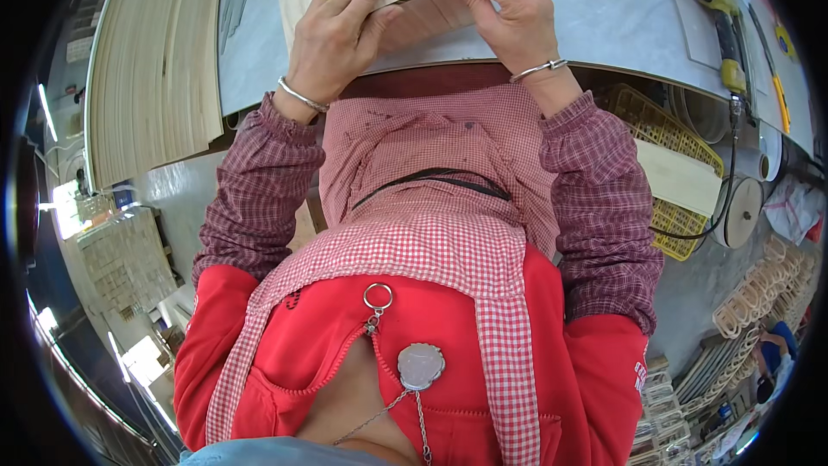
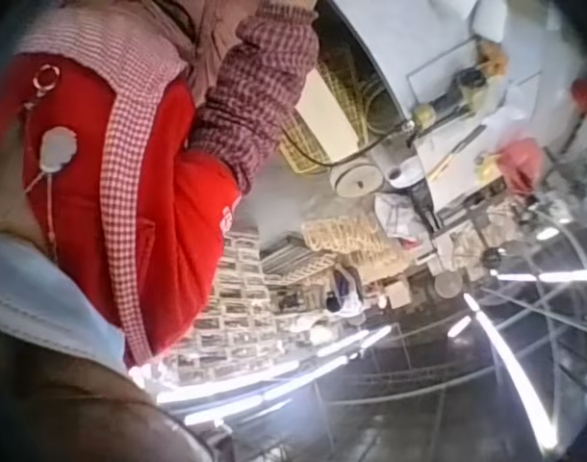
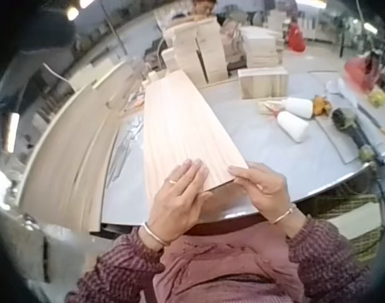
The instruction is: Assembling wooden panels into components using wood glue and a pneumatic nail gun.
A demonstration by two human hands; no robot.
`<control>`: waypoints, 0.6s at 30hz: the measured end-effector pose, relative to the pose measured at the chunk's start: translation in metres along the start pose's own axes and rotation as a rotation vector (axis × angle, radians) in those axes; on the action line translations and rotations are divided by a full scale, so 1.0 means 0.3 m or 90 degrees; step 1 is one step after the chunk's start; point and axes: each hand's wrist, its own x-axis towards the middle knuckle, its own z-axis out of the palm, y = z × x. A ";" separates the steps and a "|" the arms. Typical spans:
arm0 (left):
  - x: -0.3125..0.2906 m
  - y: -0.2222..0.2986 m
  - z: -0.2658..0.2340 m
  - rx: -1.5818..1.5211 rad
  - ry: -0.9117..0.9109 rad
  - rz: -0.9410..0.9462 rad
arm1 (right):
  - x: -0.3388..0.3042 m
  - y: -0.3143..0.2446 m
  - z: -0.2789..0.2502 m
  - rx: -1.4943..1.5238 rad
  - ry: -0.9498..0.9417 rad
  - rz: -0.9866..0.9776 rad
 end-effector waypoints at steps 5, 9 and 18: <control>-0.016 -0.037 0.029 -0.081 0.055 -0.072 | -0.001 -0.050 0.041 0.036 0.076 0.092; -0.029 -0.043 0.031 -0.069 0.050 -0.071 | -0.022 -0.101 0.045 0.156 0.201 0.257; -0.029 -0.044 0.027 -0.087 0.041 -0.069 | -0.059 -0.070 0.098 0.049 0.295 0.180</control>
